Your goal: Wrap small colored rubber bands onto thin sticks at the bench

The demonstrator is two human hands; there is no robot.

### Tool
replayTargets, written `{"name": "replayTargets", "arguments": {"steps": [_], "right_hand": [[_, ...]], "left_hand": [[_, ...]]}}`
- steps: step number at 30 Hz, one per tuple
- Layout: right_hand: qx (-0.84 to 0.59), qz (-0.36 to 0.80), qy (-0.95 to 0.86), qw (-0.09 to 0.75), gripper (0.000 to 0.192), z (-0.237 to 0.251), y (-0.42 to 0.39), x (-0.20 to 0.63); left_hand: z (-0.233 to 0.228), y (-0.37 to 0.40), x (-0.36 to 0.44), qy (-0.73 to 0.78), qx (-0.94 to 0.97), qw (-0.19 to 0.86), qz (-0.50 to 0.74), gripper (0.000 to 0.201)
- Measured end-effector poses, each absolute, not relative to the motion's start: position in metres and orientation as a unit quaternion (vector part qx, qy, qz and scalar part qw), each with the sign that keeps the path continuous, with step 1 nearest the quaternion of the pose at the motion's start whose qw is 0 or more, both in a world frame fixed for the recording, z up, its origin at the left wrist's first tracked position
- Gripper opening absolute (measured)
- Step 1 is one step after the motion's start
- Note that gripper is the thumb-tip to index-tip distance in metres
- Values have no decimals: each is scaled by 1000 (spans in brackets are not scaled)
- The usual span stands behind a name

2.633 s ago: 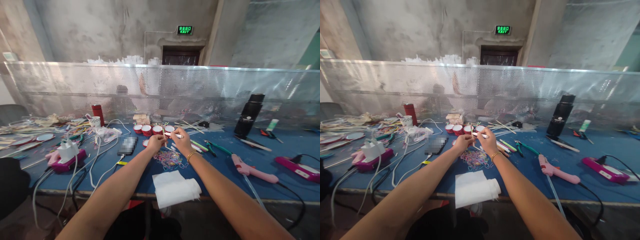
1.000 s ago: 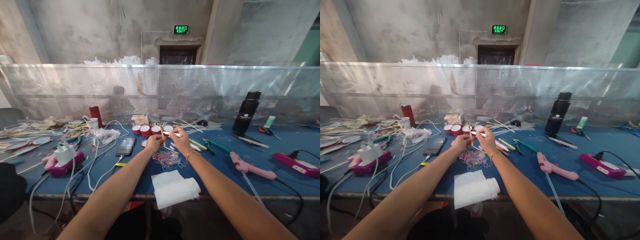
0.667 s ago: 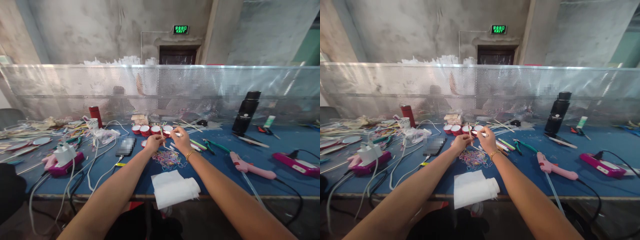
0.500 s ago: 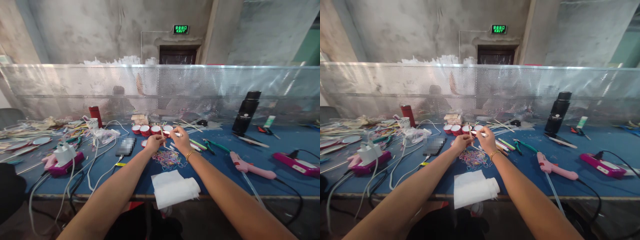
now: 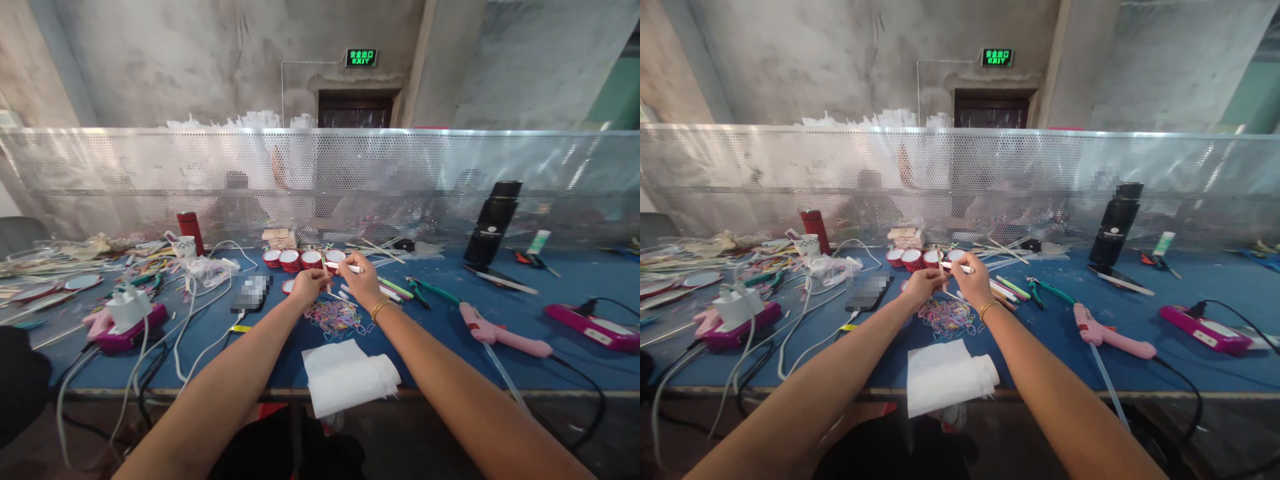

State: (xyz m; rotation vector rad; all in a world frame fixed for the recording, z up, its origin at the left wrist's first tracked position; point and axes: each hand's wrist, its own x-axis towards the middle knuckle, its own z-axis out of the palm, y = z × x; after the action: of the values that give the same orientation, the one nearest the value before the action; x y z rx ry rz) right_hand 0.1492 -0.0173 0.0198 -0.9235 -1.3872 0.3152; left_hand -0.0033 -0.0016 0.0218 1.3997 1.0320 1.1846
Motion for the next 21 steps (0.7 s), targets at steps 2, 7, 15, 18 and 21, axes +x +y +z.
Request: {"name": "replayTargets", "arguments": {"steps": [2, 7, 15, 18, 21], "right_hand": [[-414, 132, -616, 657, 20, 20, -17, 150], [-427, 125, -601, 665, 20, 20, -17, 153], [-413, 135, -614, 659, 21, 20, -18, 150], [-413, 134, -613, 660, 20, 19, -16, 151], [-419, 131, -603, 666, 19, 18, -15, 154]], "left_hand": [[21, -1, -3, 423, 577, 497, 491, 25], [22, -1, -3, 423, 569, 502, 495, 22], [20, 0, -2, 420, 574, 507, 486, 22], [20, 0, -2, 416, 571, 510, 491, 22], [21, 0, -3, 417, 569, 508, 494, 22]]}}
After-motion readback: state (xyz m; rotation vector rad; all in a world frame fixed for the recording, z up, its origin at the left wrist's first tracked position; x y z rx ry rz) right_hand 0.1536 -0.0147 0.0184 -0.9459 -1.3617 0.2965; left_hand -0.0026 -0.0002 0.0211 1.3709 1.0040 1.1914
